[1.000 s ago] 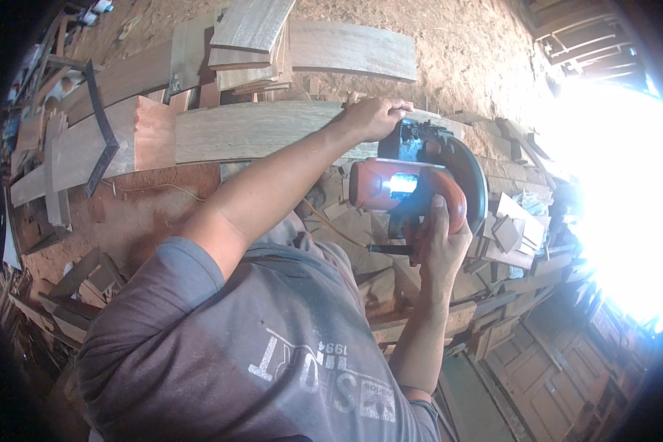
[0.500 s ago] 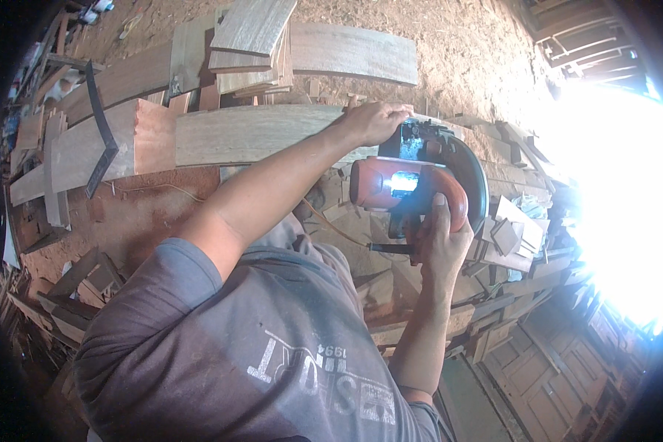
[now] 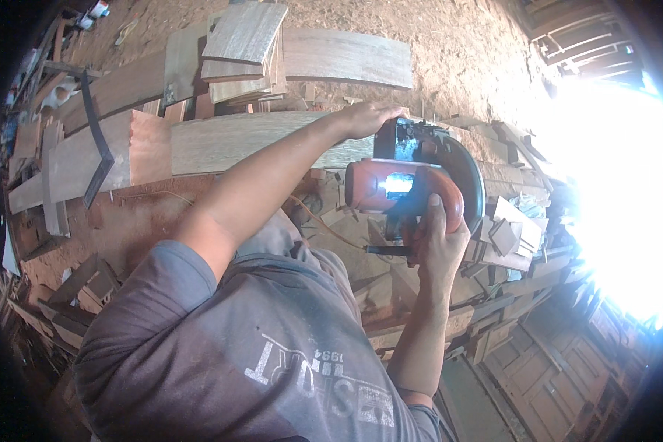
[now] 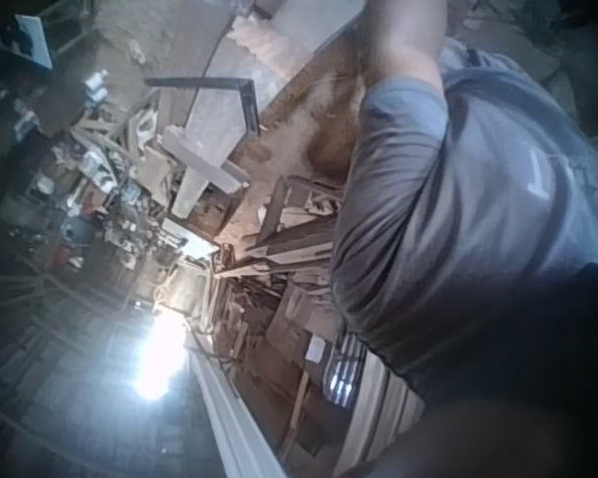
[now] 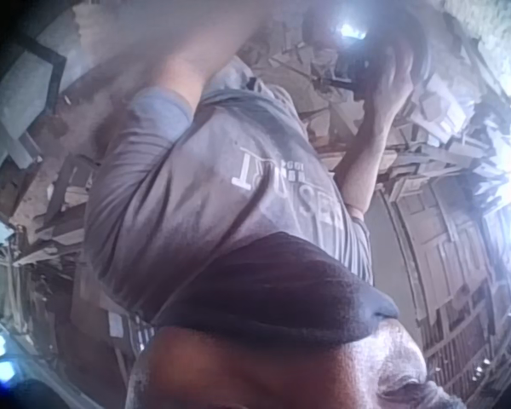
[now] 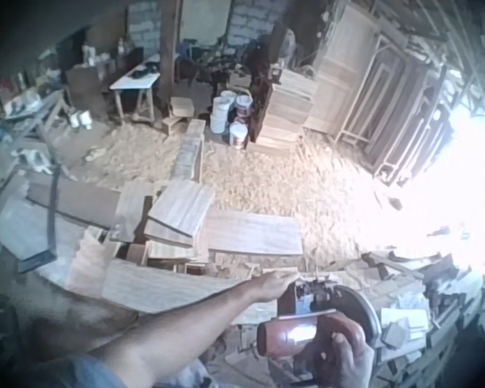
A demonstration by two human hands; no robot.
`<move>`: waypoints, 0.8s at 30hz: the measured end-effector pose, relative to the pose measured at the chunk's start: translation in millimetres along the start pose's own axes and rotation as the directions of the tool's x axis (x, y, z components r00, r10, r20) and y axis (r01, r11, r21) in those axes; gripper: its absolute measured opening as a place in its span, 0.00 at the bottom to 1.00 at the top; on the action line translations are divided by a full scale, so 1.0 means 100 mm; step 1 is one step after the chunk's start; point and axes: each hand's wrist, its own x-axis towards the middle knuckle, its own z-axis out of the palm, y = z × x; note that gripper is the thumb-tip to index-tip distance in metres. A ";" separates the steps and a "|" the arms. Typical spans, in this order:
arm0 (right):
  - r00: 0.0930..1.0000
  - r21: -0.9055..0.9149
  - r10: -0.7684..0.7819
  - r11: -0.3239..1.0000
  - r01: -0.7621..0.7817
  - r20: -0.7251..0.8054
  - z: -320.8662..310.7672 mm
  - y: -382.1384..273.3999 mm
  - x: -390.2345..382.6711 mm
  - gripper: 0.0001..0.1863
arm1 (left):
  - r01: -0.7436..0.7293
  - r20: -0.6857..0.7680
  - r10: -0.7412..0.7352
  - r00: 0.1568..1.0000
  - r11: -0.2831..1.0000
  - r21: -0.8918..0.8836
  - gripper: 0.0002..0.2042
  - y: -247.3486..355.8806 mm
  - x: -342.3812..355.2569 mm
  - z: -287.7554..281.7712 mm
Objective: The person measures and marks a wooden plank using a tape measure and square, then uses a jigsaw to cut the plank. The cut piece is set aside.
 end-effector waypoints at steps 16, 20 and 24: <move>0.999 0.032 -0.052 0.998 0.052 0.000 0.03 -0.01 0.00 0.15 | -0.020 -0.049 0.016 0.999 0.997 -0.077 0.25 0.03 -0.15 -0.07; 0.999 0.027 -0.041 0.999 0.041 -0.004 0.00 0.03 0.04 0.15 | 0.032 0.011 -0.031 0.999 0.992 -0.122 0.25 0.09 -0.15 -0.16; 0.999 0.059 -0.036 0.998 0.036 0.005 0.00 0.04 0.05 0.15 | 0.041 0.038 -0.036 0.999 0.988 -0.147 0.25 0.11 -0.15 -0.21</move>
